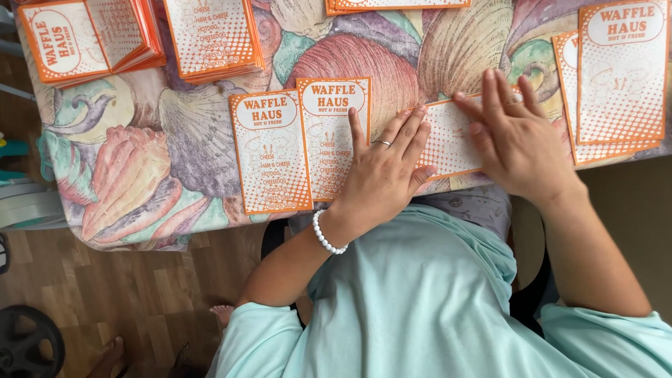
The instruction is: The person applies glue to the edge of a printed paper and then folds another paper over it to create a booklet. They repeat this process with several identical papers, pressing the folded edges to secure them.
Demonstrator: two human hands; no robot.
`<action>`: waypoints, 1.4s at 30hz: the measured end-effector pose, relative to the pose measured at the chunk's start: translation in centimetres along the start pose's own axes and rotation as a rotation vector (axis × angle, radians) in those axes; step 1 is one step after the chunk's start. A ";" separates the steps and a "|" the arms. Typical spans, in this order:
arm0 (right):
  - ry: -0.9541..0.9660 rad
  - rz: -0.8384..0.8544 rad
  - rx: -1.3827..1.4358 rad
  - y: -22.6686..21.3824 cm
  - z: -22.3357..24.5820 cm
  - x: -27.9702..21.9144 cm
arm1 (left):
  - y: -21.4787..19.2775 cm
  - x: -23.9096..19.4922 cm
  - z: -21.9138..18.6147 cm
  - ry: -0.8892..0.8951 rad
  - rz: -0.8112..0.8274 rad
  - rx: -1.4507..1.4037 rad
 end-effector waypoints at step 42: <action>-0.094 -0.035 -0.011 2.0 1.7 0.7 | -0.7 0.3 0.0 -0.031 0.013 -0.068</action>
Point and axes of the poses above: each hand's wrist, its own x-axis towards the middle knuckle, its own y-axis out of the palm, z = x × y, the point moved 1 cm from there along x, towards the middle knuckle, and after that the axes turned 15 degrees about x, right-handed, at the moved point
